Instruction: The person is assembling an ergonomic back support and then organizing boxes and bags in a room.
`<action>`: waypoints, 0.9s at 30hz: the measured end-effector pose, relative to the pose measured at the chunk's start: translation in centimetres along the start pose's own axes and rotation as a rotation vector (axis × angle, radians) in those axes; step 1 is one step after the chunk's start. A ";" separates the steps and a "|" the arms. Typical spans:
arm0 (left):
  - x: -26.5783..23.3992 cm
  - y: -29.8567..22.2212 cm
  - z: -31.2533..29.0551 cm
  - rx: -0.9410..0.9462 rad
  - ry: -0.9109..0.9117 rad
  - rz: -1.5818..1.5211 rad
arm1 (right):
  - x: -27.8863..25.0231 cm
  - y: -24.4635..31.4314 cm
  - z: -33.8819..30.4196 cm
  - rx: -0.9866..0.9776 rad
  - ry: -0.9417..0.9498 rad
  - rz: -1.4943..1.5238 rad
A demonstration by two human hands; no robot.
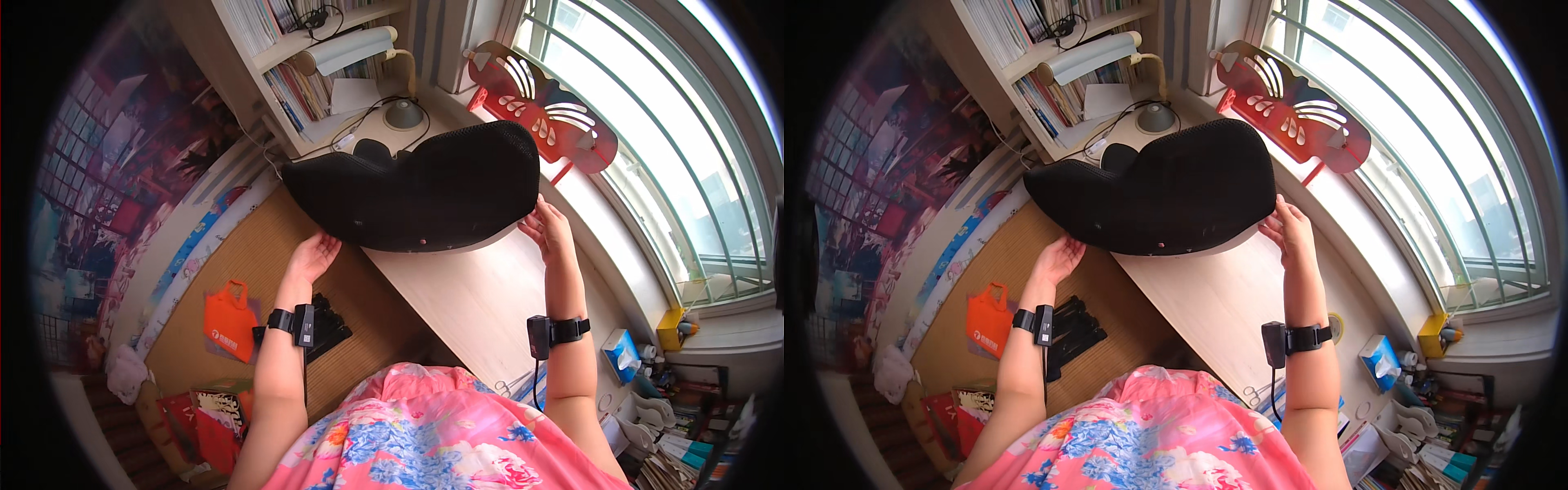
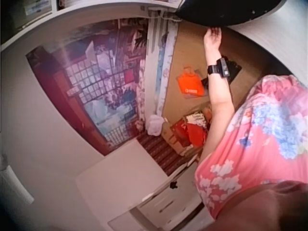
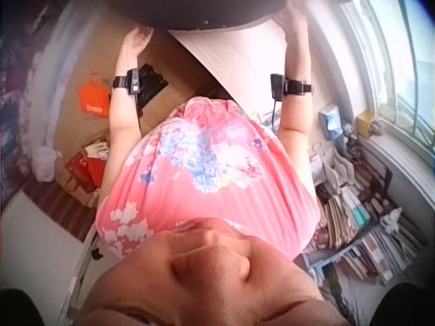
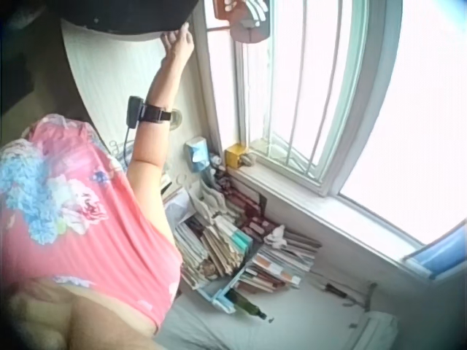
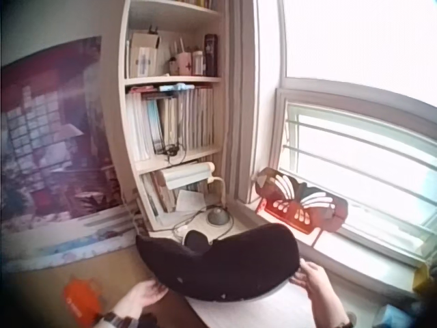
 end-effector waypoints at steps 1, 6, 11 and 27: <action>0.0 -0.1 0.1 -0.011 0.038 -0.027 | -0.1 0.0 -0.4 -0.001 0.002 0.026; 0.9 0.4 0.4 -0.054 0.089 -0.036 | -0.8 -0.5 -0.6 0.107 0.077 0.109; 1.8 0.1 0.7 -0.011 0.113 -0.003 | -2.2 -1.4 1.2 0.140 0.012 0.086; 1.6 -0.9 2.1 0.208 0.212 0.376 | -3.3 -12.7 7.9 0.155 0.011 0.033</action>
Point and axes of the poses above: each hand's wrist, its own z-axis towards the middle knuckle, its own x-axis out of the palm, y = z × x, the point moved 8 cm from there along z, towards the middle knuckle, and after that the axes turned 12 degrees about x, right-handed, at the moved point
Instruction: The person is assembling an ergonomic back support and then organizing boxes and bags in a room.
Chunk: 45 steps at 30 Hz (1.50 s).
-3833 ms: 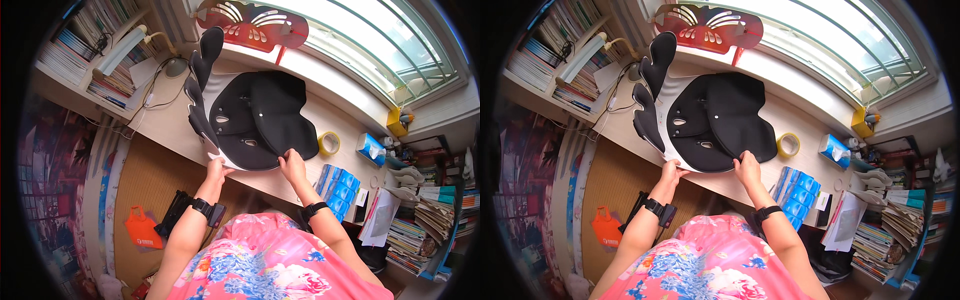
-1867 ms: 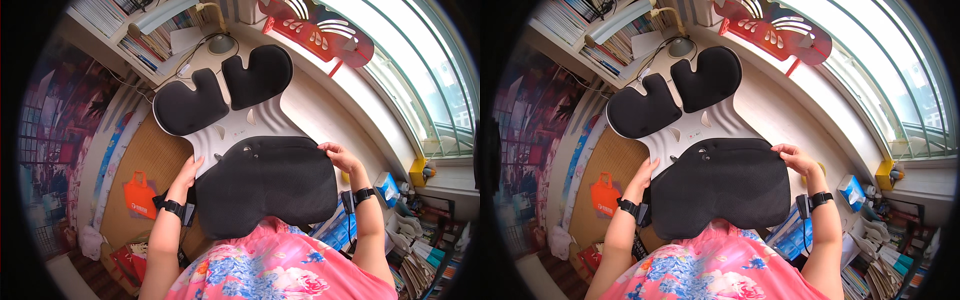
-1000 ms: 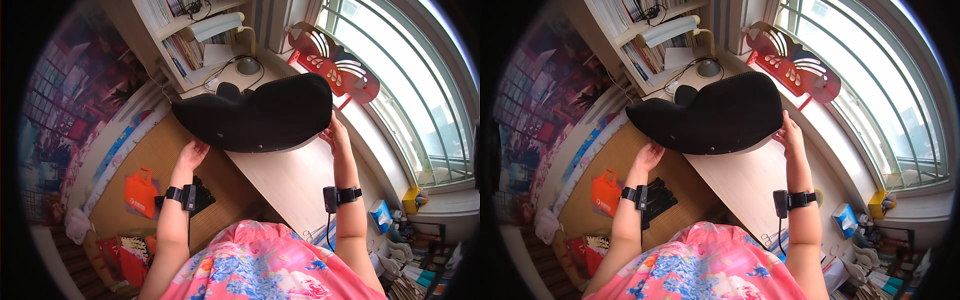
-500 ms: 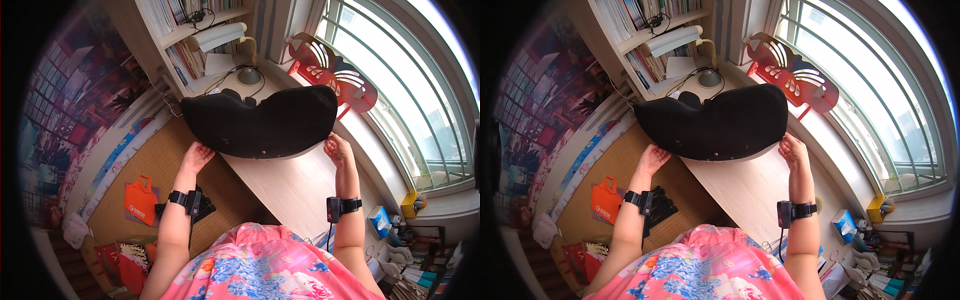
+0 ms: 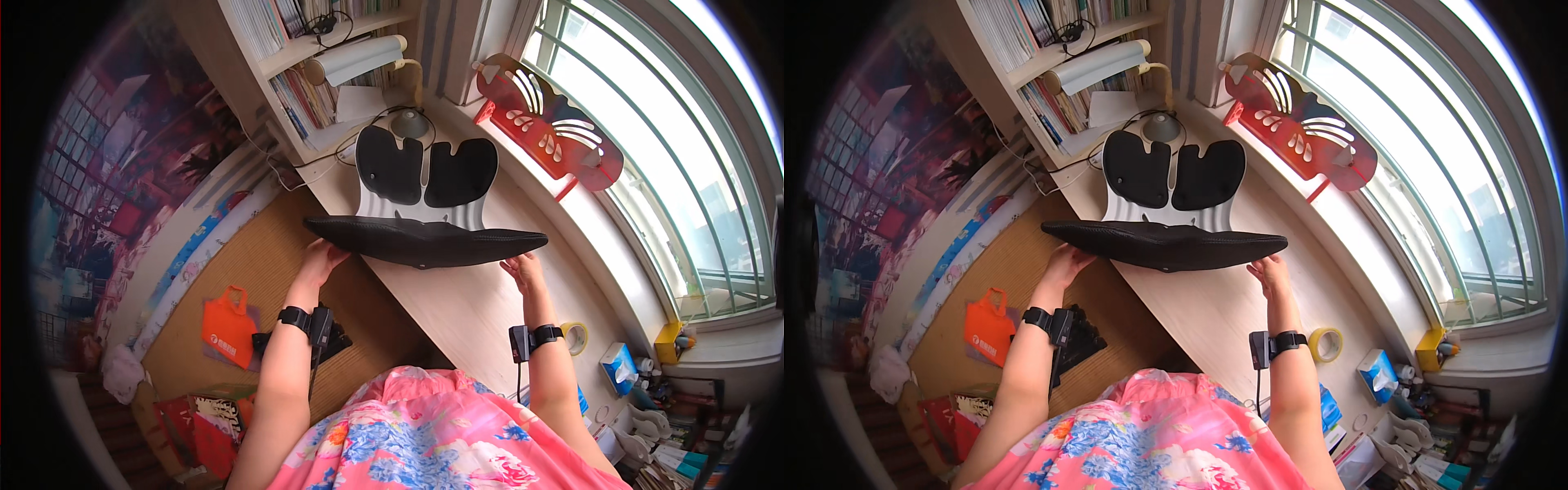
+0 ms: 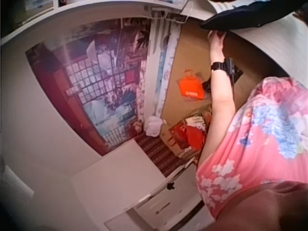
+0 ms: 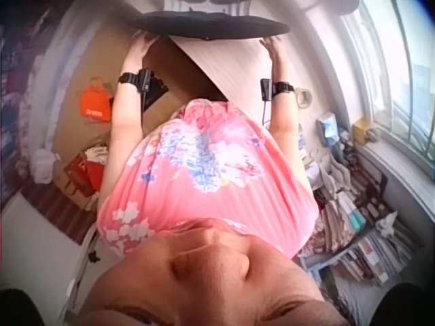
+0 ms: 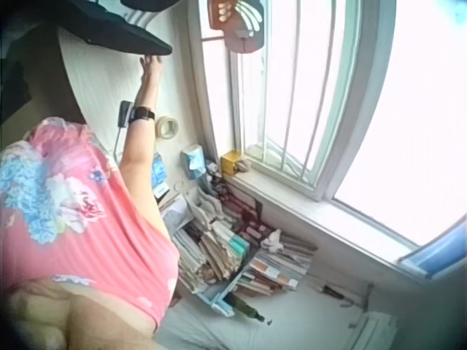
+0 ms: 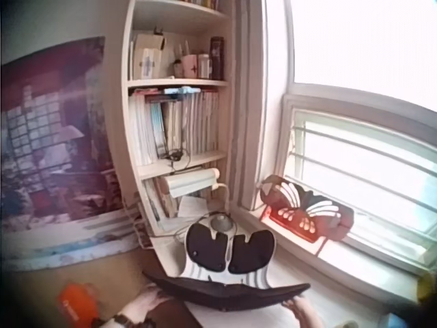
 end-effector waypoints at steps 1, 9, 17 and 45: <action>-0.3 -0.2 -0.2 -0.001 -0.004 0.002 | -0.3 0.1 0.1 0.004 0.002 0.000; 2.2 -6.0 -3.7 -0.462 -0.095 0.106 | 2.6 4.7 -8.1 0.326 0.164 -0.232; 0.6 2.1 -8.3 -0.713 0.162 0.161 | 1.2 -4.0 -7.6 0.518 0.366 -0.399; 5.2 1.4 -9.8 0.521 -0.044 1.280 | 13.0 -2.2 -7.2 -0.432 0.002 -0.624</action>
Point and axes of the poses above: each hand's wrist, its own z-axis towards the middle knuckle, its own x-axis out of the palm, y = z × x, the point moved 8 cm from there along z, towards the middle knuckle, and after that the axes turned 12 degrees about x, right-handed, at the moved point
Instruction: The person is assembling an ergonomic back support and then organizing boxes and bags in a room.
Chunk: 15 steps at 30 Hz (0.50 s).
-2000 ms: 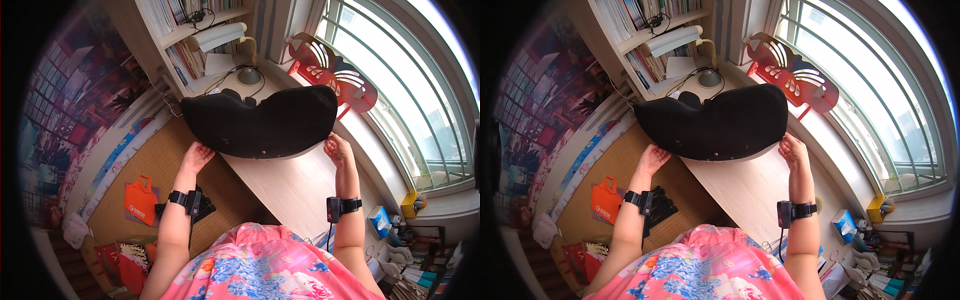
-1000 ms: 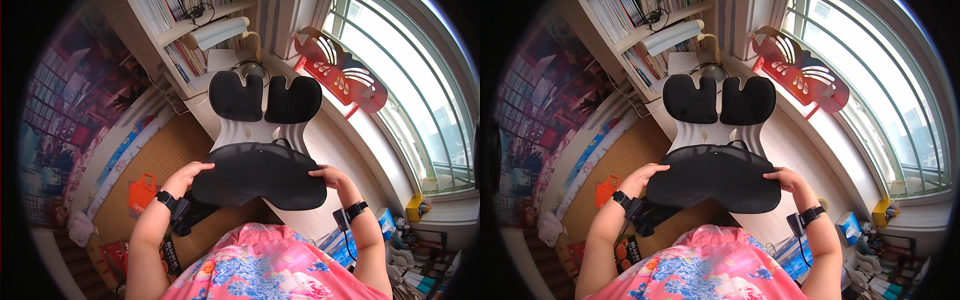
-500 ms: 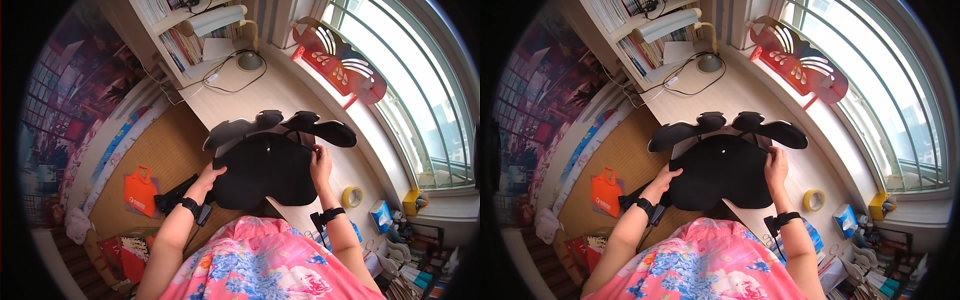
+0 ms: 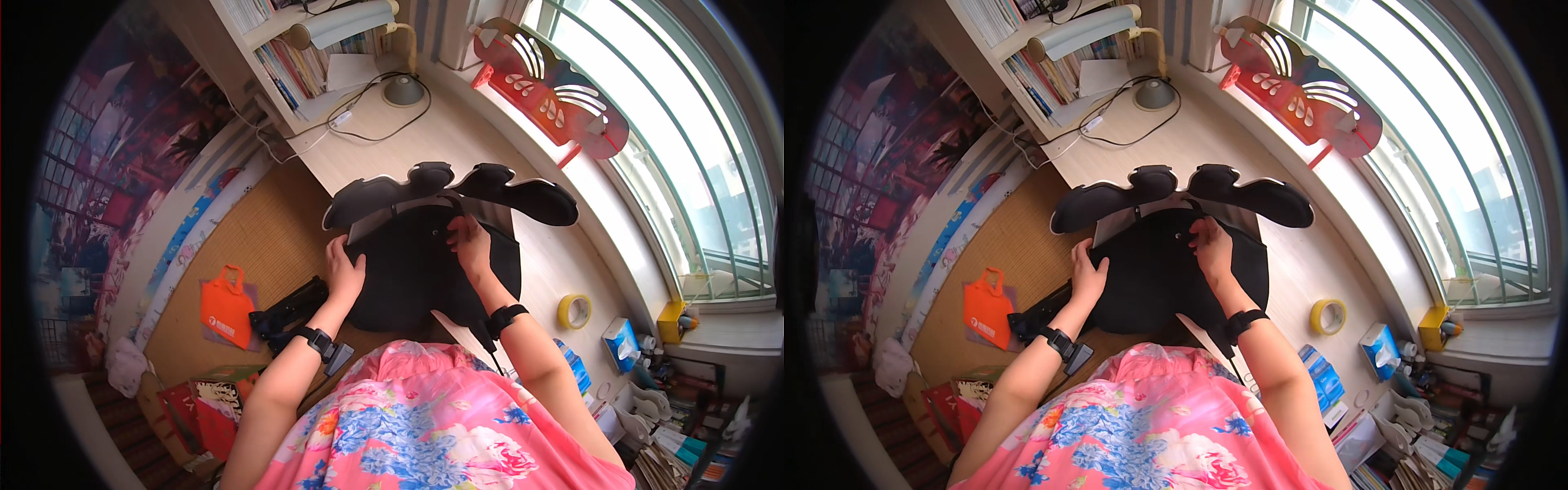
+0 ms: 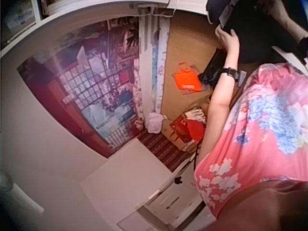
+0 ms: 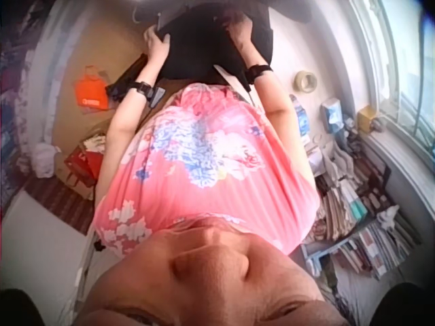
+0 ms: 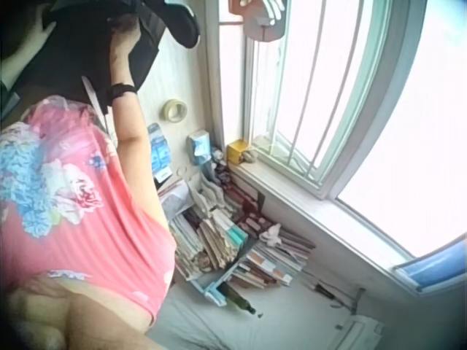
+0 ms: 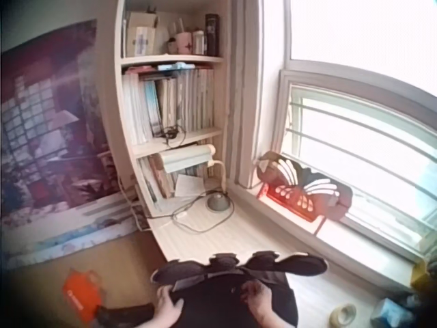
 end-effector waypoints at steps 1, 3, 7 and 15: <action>-1.0 -2.4 0.4 0.106 -0.066 0.037 | -0.6 0.5 -0.1 -0.072 -0.068 0.010; -0.4 -3.9 0.9 0.168 0.005 -0.009 | -0.8 0.9 -0.9 -0.135 -0.112 -0.088; 2.8 -4.6 2.4 0.066 0.160 -0.240 | -0.7 2.0 -1.4 -0.179 -0.161 -0.171; 9.1 -3.1 6.2 -0.441 0.513 -0.542 | -1.3 0.9 1.0 -0.144 -0.259 -0.299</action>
Point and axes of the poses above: each hand's wrist, its own z-axis towards the middle knuckle, its own x-axis out of the palm, y = z × x, the point moved 8 cm from there along z, towards the middle knuckle, and after that the axes turned 12 degrees about x, right-handed, at the moved point
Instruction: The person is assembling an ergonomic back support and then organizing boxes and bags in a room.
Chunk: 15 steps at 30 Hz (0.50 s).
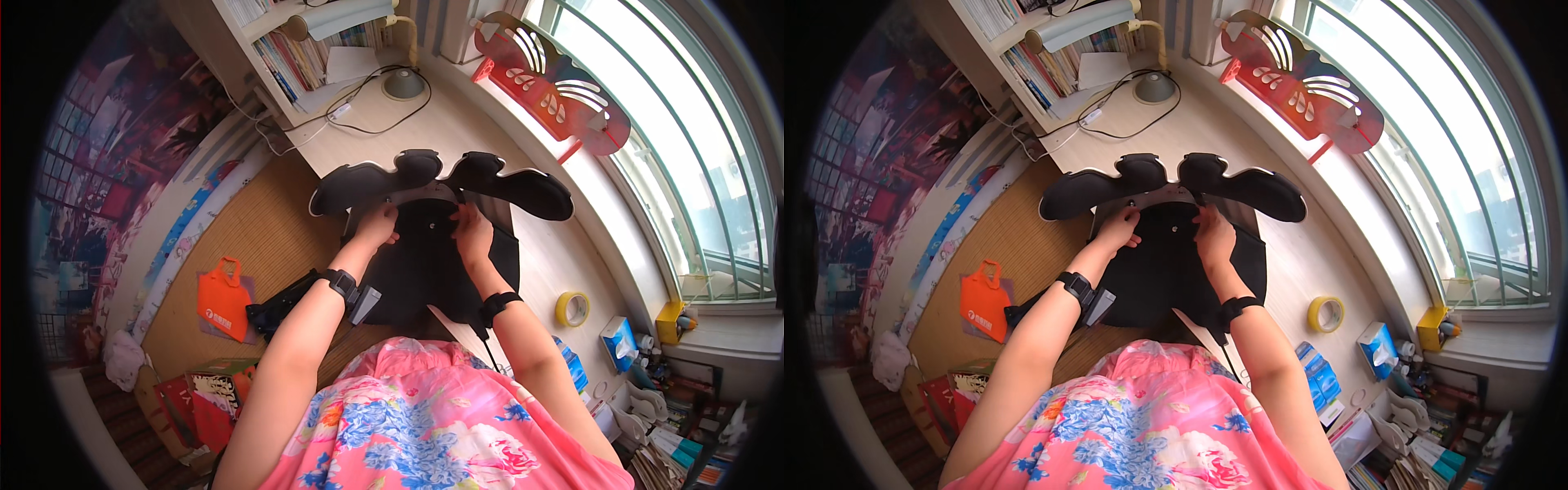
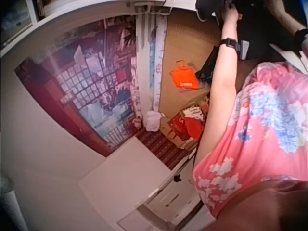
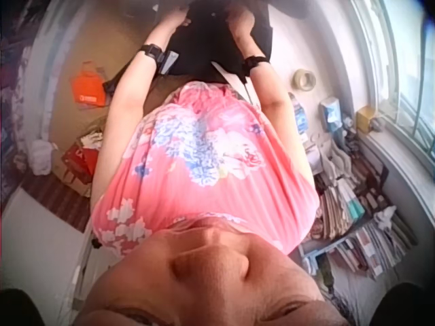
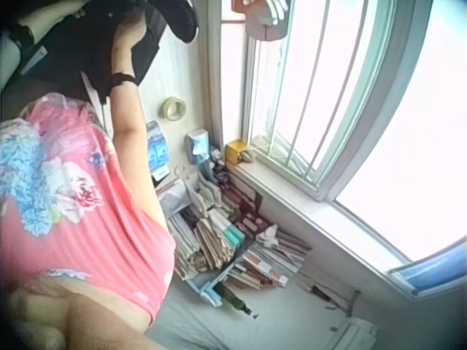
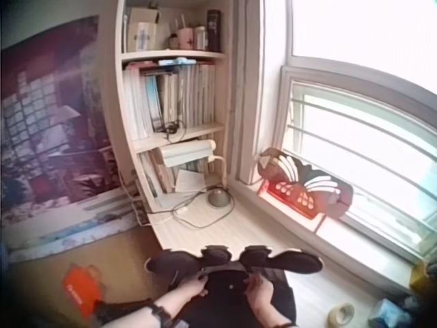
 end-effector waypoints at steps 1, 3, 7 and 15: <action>-0.2 0.4 0.6 -0.001 -0.002 0.002 | 0.0 -0.7 0.1 0.094 0.007 0.030; -0.3 1.5 1.3 -0.086 -0.027 -0.119 | -0.4 -0.1 -0.2 0.014 -0.051 0.040; 0.7 1.2 1.1 -0.029 0.007 -0.042 | -1.0 -0.4 -0.7 0.013 -0.043 0.224; 1.0 -4.4 0.4 0.347 -0.049 0.045 | -0.9 1.6 -0.7 -0.373 -0.099 -0.239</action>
Point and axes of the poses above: each hand's wrist, its own z-axis towards the middle knuckle, its own x-axis out of the palm, y = z × x, the point moved 8 cm from there along z, towards the middle knuckle, and after that the axes turned 12 degrees about x, right-handed, at the moved point
